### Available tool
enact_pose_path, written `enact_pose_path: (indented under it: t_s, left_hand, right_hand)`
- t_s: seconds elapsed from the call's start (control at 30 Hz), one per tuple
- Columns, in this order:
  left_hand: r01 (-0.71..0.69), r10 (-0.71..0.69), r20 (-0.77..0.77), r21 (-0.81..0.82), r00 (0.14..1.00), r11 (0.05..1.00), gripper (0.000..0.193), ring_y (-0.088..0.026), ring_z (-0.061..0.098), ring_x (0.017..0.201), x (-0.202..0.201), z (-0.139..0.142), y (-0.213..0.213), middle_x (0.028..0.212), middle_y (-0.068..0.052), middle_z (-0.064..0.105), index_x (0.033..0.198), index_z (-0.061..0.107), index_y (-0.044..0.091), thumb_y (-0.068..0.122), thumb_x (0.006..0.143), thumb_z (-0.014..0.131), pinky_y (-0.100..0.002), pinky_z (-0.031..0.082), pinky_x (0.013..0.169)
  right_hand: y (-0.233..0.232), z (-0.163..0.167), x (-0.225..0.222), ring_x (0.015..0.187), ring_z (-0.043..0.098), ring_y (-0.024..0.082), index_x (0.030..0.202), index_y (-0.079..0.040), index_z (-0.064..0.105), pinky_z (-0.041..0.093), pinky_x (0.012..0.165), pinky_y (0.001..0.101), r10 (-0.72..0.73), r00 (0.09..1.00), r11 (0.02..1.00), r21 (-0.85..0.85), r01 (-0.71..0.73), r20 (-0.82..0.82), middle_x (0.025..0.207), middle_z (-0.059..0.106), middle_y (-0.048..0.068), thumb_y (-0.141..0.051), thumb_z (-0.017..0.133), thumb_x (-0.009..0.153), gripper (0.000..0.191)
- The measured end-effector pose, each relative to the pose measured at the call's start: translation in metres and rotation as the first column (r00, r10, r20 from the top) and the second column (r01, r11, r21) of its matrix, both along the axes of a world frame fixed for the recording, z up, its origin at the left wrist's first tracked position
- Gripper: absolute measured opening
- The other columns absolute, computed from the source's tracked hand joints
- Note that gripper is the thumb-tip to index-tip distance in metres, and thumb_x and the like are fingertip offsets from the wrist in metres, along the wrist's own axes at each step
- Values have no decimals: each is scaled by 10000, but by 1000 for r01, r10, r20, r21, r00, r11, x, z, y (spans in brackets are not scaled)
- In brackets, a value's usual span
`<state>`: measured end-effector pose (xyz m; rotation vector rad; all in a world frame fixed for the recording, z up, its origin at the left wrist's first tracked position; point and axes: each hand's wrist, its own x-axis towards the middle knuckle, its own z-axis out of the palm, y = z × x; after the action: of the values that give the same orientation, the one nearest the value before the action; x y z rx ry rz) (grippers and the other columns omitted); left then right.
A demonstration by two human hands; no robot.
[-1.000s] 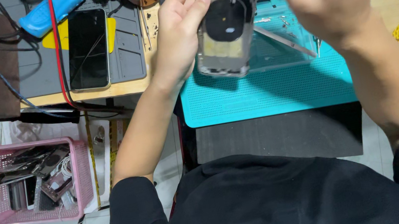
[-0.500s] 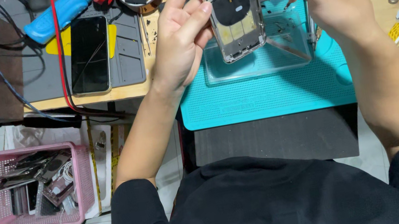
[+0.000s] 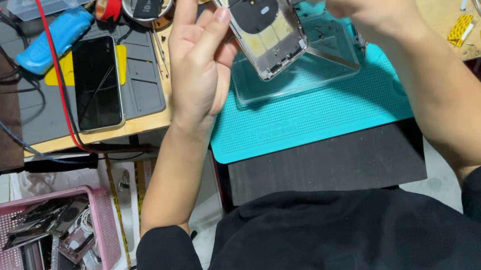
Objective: The person repairs a disassembled smartphone at a workbench. They pry at the phone frame with a tool, use a screwdriver to remove and tighten screws, wipe the back cover and frame with a cloth, and press the back cover onto the phone body.
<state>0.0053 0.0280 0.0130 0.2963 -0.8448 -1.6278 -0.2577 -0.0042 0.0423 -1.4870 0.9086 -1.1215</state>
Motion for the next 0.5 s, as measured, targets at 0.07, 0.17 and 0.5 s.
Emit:
enact_pose_path:
  t_s: [0.07,0.17,0.5]
  left_hand:
    - [4,-4,15,-26,1000,1000,624,-224,617,1296,-2,1,5,1415,-189,596,1685,208,81,-29,1152,514,-375,534,1131]
    - [16,-12,40,-82,999,996,631,-223,609,1312,-5,2,10,1446,-175,589,1659,209,91,-39,1154,564,-378,528,1141]
    - [114,-82,199,-154,977,981,641,-210,591,1325,-2,3,7,1415,-136,593,1557,385,42,67,1057,784,-356,509,1184]
  right_hand:
    - [3,-1,7,708,574,25,1098,4,743,416,609,207,-10,992,997,-77,0,-124,875,695,1,-36,798,997,122]
    - [3,-2,11,775,633,26,1077,27,752,493,698,200,6,992,992,-127,-22,-130,904,716,20,-32,813,1013,107]
    - [5,4,6,616,495,39,1042,-12,749,353,548,211,66,998,985,157,-65,1,776,625,-16,-55,812,982,97]
